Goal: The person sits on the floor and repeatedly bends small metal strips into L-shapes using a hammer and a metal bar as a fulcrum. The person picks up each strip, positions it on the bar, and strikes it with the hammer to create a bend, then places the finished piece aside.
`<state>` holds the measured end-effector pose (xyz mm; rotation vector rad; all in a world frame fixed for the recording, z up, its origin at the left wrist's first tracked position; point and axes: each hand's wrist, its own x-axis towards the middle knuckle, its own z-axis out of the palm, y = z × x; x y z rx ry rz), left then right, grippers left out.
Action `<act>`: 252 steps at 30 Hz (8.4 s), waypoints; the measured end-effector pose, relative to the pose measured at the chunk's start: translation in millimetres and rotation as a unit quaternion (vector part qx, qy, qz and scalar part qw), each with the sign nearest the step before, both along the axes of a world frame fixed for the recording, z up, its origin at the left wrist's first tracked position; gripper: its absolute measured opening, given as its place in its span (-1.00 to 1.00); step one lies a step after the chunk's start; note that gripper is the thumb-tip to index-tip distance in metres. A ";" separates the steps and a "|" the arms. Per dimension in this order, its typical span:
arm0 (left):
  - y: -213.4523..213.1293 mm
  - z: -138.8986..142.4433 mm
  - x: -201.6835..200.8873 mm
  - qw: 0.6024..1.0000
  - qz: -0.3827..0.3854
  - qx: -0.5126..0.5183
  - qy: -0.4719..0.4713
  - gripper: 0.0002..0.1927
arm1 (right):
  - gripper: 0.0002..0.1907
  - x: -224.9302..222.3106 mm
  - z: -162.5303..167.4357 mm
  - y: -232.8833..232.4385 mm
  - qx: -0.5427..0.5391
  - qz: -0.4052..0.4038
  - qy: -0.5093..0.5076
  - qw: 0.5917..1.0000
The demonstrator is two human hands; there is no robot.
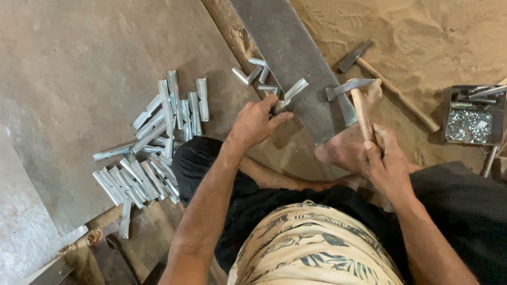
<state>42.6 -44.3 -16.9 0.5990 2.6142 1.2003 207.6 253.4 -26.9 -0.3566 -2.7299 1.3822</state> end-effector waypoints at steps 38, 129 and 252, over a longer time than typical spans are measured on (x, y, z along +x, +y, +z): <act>23.2 -58.3 18.1 0.993 0.079 -0.004 0.091 -0.84 | -0.53 -26.2 93.0 -50.0 0.167 0.129 0.039 0.977; 56.1 -38.6 5.9 0.987 0.072 -0.019 0.140 0.13 | -0.44 -14.6 30.1 -12.5 0.319 0.068 -0.268 0.906; 38.1 -87.7 12.2 0.763 0.225 0.260 -0.547 -0.68 | -0.55 -7.7 79.7 -43.7 0.168 0.108 0.089 0.976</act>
